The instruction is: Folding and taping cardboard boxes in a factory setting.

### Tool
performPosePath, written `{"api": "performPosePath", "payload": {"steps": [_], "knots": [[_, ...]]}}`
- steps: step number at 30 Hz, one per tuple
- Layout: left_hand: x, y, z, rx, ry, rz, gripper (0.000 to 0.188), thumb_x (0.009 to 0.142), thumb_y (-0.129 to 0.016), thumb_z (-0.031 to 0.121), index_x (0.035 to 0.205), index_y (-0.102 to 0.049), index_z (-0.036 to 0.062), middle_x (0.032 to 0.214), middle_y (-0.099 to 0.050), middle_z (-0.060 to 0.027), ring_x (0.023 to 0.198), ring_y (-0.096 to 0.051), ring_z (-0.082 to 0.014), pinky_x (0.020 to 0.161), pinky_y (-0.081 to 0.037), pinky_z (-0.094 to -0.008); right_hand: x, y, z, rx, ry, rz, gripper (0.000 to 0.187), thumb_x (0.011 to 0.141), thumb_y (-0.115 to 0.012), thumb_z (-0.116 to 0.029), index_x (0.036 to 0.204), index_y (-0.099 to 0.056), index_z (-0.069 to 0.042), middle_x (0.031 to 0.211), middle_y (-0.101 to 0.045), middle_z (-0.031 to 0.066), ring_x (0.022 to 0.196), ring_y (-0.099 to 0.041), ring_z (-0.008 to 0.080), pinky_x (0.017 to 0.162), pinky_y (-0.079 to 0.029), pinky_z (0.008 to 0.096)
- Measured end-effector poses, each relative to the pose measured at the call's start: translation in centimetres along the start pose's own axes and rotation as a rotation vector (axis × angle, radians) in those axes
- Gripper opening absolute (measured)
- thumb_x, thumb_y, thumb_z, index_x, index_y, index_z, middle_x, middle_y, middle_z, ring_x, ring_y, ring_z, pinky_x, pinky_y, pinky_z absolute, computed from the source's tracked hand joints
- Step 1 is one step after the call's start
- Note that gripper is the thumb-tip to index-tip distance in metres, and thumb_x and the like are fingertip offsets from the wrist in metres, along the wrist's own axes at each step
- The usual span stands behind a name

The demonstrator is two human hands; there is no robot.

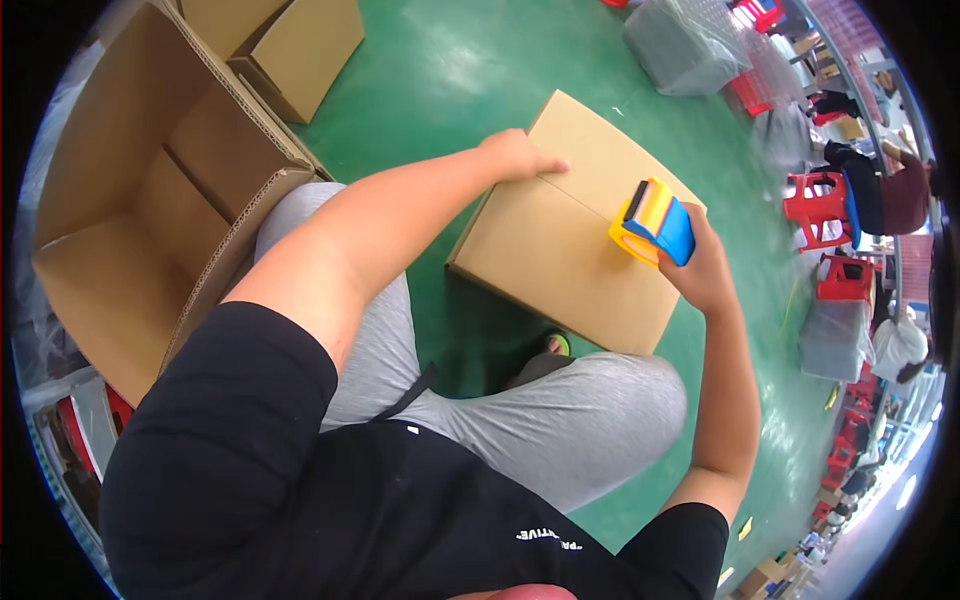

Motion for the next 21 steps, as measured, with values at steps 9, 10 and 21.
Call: {"api": "performPosePath", "payload": {"steps": [9,10,21], "knots": [[-2.5,-0.2,1.0,-0.102,-0.062,0.35,0.073,0.076,-0.072,0.058,0.12,-0.062,0.0007,0.116,-0.065,-0.0182,0.106,-0.063,-0.0316,0.092,-0.049,-0.0388,2.0,-1.0,-1.9,-0.035,-0.06,-0.016,0.044,0.072,-0.07,-0.007,0.113,-0.053,-0.002,0.096,-0.063,0.0184,0.091,-0.063,0.0364,0.079,-0.05,0.0399],[-2.9,-0.3,1.5,-0.106,-0.064,0.356,0.073,0.076,-0.072,0.058,0.12,-0.062,0.0007,0.116,-0.065,-0.0182,0.106,-0.063,-0.0316,0.092,-0.049,-0.0388,2.1,-0.9,-1.8,-0.041,-0.055,-0.015,0.044,0.072,-0.07,-0.007,0.113,-0.053,-0.002,0.096,-0.063,0.0184,0.091,-0.063,0.0364,0.079,-0.05,0.0399],[-9.0,0.0,9.5,-0.878,-0.046,-0.34,0.038,0.095,-0.06,0.04,0.096,-0.068,0.0023,0.086,-0.062,-0.0076,0.071,-0.052,-0.0157,0.064,-0.045,-0.0301,1.5,-1.3,-1.1,-0.134,-0.018,0.067,0.051,0.069,-0.074,-0.008,0.114,-0.05,-0.003,0.095,-0.059,0.0175,0.088,-0.06,0.0321,0.08,-0.049,0.0389]]}}
Point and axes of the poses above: each hand's wrist, its own x-axis towards the middle knuckle, its own y-axis out of the back of the hand, z = x × y, the point moved 1 cm from there along x, towards the middle knuckle
